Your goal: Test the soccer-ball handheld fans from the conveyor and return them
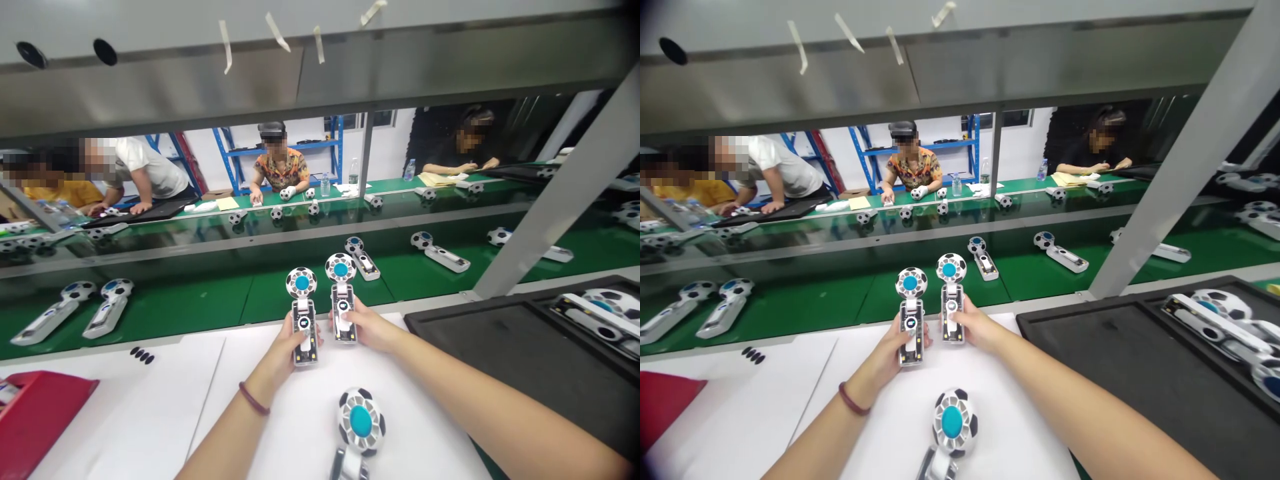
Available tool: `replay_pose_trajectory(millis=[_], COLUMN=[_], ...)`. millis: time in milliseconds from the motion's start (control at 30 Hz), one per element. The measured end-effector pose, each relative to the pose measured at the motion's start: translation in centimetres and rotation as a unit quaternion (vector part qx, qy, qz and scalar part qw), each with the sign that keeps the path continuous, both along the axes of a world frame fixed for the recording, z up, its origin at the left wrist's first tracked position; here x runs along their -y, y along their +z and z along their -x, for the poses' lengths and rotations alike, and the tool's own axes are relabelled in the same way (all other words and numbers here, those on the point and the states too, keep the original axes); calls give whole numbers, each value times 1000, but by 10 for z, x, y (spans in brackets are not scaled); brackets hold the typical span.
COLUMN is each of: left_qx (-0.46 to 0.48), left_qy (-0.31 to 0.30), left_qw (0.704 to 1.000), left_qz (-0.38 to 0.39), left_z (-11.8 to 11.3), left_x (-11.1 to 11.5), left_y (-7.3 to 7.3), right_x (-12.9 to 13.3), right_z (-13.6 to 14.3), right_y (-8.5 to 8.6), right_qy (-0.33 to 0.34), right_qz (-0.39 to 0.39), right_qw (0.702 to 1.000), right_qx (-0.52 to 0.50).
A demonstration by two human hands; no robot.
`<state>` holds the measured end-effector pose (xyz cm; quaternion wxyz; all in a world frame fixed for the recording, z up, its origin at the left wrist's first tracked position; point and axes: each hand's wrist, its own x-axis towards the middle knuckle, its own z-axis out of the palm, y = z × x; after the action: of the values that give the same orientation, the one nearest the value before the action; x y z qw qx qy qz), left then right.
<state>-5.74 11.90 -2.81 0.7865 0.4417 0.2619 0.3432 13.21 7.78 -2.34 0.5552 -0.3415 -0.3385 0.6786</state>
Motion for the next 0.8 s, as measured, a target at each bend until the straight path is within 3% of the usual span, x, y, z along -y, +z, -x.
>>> replay_pose_trajectory(millis=[200,800], left_qx=[-61,-58], left_qy=[11,11], left_qw=[998,998], left_qz=[-14,-6], left_z=[-1,3], left_x=[0,0], left_y=[1,-3], right_x=[-2,-2], right_z=[1,-3], right_y=[1,3], right_qy=[-16,-5], right_qz=[35,30], right_qw=[999,999], right_qx=[7,16])
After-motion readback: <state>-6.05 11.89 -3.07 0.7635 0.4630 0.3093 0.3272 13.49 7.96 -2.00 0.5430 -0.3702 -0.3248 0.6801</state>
